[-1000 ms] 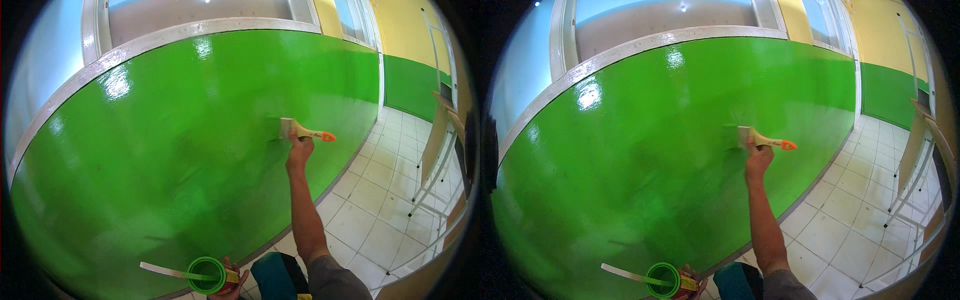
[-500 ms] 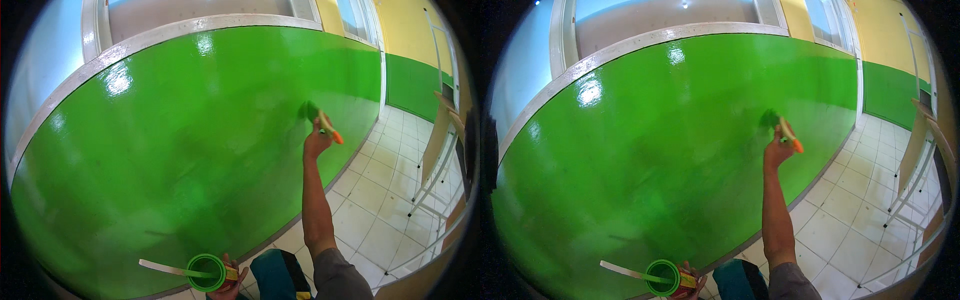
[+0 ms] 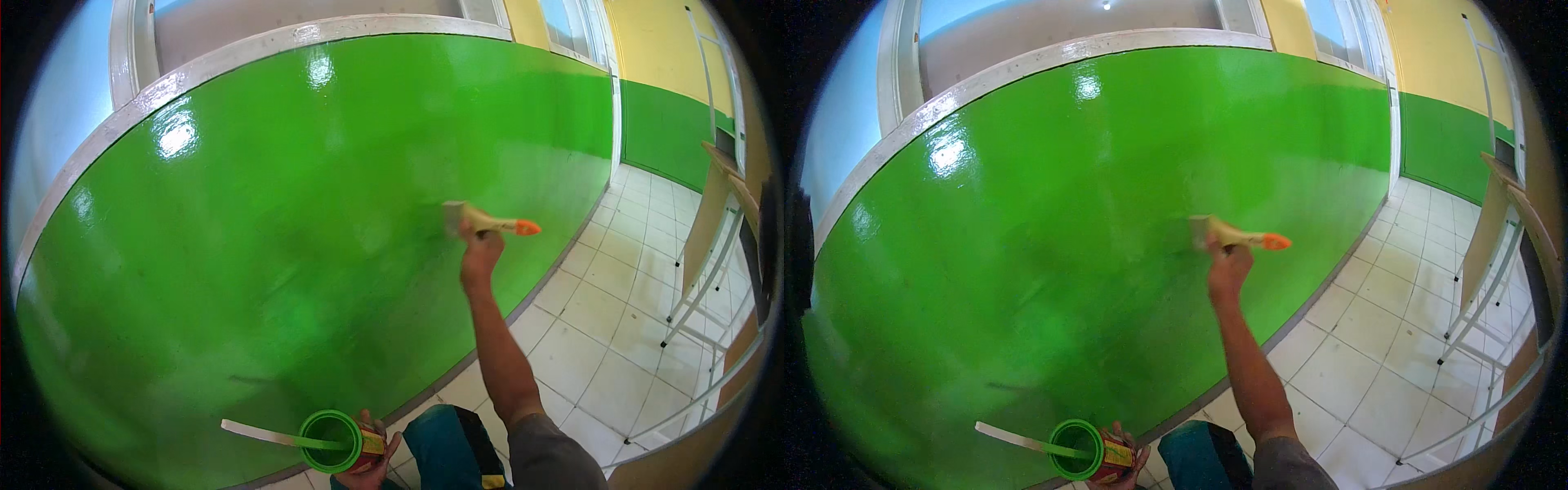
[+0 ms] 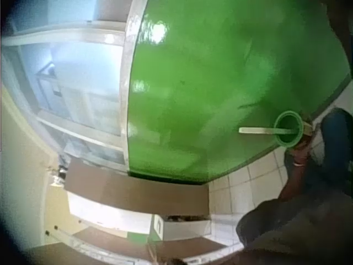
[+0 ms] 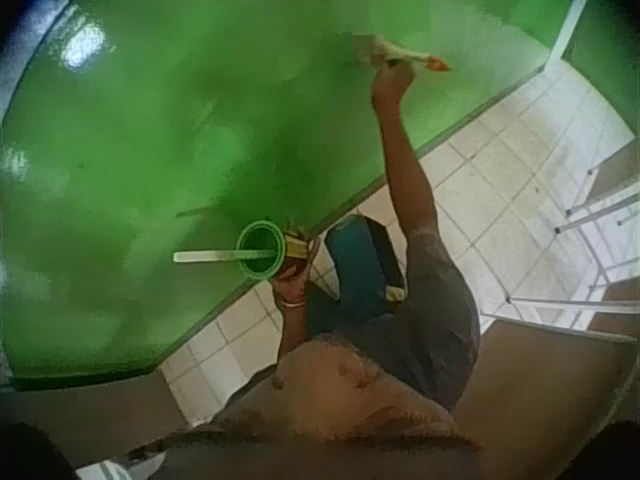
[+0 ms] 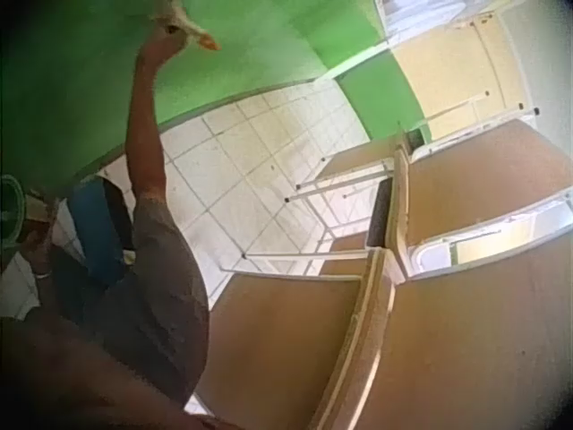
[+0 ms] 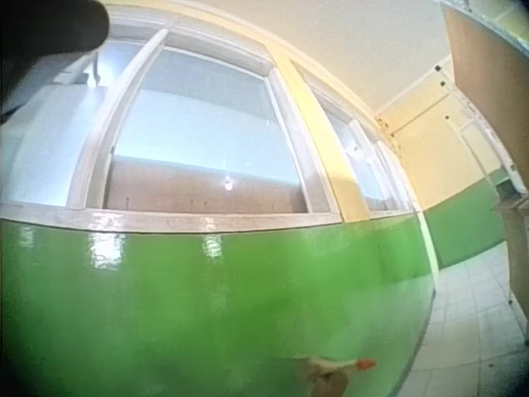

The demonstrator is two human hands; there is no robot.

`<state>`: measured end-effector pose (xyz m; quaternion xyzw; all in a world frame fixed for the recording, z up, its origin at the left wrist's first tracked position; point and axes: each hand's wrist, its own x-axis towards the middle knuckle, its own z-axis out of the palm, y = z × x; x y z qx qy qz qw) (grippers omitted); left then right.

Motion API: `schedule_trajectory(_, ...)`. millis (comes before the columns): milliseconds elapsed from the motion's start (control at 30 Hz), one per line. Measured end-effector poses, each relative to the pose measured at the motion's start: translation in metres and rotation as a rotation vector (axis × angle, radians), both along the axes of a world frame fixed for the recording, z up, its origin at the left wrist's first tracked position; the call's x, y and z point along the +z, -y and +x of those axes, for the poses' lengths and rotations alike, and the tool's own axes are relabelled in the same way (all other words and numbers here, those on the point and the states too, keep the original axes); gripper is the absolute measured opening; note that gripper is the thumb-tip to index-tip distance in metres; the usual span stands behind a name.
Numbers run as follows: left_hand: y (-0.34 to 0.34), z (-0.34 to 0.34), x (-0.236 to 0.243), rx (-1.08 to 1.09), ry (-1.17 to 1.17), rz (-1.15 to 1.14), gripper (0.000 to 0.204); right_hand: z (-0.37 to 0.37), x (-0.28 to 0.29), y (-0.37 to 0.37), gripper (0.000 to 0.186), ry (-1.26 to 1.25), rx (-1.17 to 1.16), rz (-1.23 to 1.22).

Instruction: Painting a green wall using a paintbrush and a container of green paint.

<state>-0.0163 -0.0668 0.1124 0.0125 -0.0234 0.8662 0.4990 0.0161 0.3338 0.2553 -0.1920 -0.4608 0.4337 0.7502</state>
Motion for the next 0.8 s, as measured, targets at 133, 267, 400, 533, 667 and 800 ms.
schedule_trajectory(133,-0.001,-0.001,-0.003,0.052,-0.006,-0.059,0.065,0.019,0.005,-0.036,0.034,-0.19,-0.227,-0.014)
schedule_trajectory(267,0.001,0.0,-0.019,0.194,-0.574,-0.322,0.065,-0.001,-0.014,-0.022,0.026,-0.11,-0.528,0.162)
schedule_trajectory(400,-0.008,0.014,0.022,0.283,-0.491,-0.526,0.066,-0.04,-0.023,0.035,0.03,0.257,-0.786,0.486)
schedule_trajectory(533,-0.003,0.004,0.009,-0.022,-0.053,0.083,0.064,-0.048,-0.03,0.085,0.028,0.275,-0.621,0.506)
schedule_trajectory(667,-0.003,0.017,0.024,0.292,-0.472,-0.556,0.064,-0.034,-0.035,0.117,0.027,0.163,-0.086,0.585)
schedule_trajectory(800,-0.004,0.014,0.017,0.266,-0.418,-0.432,0.064,-0.018,-0.018,0.07,0.034,0.108,0.098,0.17)
